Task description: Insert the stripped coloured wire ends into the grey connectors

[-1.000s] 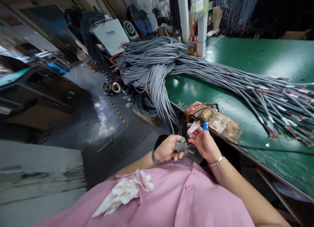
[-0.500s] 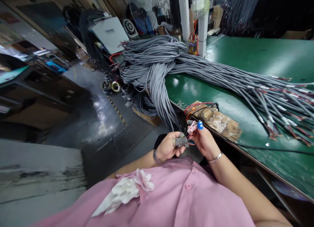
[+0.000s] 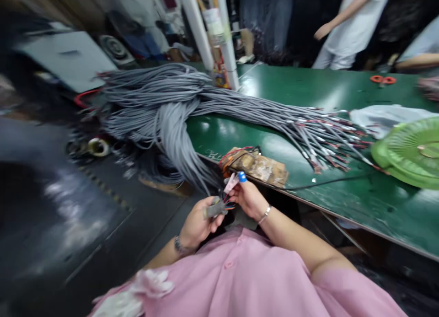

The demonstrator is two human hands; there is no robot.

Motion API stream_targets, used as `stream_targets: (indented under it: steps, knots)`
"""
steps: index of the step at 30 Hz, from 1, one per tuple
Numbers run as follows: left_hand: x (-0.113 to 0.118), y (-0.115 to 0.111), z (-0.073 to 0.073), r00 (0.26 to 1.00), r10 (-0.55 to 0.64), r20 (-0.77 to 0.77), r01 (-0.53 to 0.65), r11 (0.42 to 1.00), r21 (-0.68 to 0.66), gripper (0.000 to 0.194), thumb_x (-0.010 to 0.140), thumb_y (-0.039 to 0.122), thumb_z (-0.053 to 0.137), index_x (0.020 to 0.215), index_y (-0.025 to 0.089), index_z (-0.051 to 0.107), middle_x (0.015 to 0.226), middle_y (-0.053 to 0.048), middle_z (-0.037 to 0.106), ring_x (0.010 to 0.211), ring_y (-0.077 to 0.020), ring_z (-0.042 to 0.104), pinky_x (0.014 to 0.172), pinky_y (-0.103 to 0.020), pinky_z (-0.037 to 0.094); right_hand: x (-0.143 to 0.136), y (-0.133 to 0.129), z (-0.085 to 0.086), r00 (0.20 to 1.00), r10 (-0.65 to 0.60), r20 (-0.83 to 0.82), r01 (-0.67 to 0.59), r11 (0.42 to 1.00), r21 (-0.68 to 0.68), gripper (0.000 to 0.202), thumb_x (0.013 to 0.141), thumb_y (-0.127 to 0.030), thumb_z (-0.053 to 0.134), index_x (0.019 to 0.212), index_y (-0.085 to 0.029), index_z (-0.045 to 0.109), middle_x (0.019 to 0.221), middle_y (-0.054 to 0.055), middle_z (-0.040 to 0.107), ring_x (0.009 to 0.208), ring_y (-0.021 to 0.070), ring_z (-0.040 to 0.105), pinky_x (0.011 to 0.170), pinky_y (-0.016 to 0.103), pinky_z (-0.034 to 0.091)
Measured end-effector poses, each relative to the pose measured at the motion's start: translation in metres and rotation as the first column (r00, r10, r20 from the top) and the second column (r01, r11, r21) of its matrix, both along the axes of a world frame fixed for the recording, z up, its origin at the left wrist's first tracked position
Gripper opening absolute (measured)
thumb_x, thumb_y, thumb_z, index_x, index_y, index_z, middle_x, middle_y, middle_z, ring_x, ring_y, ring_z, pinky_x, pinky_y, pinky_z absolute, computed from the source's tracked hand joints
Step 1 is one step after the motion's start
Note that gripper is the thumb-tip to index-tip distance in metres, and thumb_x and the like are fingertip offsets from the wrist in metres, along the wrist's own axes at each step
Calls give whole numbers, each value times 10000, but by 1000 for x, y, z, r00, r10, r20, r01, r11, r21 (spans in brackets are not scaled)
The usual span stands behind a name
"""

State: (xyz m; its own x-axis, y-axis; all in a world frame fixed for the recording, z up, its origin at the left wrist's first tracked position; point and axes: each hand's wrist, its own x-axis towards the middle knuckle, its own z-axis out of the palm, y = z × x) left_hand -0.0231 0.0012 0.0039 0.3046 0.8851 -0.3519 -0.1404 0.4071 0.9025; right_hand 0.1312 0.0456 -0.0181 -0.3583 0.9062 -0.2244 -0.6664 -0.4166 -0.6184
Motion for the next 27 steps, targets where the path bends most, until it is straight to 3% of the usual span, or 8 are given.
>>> stream_targets:
  steps: [4,11,17,20,27]
  knots:
    - [-1,-7,1,1000,-15,-7,15,1000,-15,287,745,368,665,640,137,530,492,1,576,324,-45,415,334,-147,256,6,2,-3,999,42,-17,-42,999,-30,524,811,-633,522,881,-137,672,702,35,625,573,93,538,530,204,459]
    - [5,-15,3,999,45,-2,-45,998,39,278,775,365,651,660,136,545,496,15,558,348,-35,402,360,-145,279,10,-2,0,998,-34,48,30,997,75,326,792,-454,658,907,-150,670,765,27,645,571,74,523,511,182,438]
    - [7,-16,2,997,82,16,-83,995,51,255,754,355,667,684,138,553,509,19,552,363,-39,402,368,-151,297,9,-3,-7,975,-150,162,130,983,131,484,797,-617,545,814,-145,650,726,40,635,569,83,511,518,196,414]
    - [7,-15,3,996,90,12,-91,995,49,251,752,359,668,690,142,557,511,20,552,366,-42,400,368,-154,299,9,-5,-13,950,-216,224,175,966,192,491,802,-628,528,798,-151,646,756,43,637,578,83,502,527,199,400]
    - [16,-13,6,996,87,29,-89,994,59,267,745,373,677,686,148,547,517,19,554,372,-46,408,374,-158,313,6,-3,-15,963,-141,228,100,979,179,536,772,-676,521,796,-155,643,748,45,638,572,91,491,531,212,400]
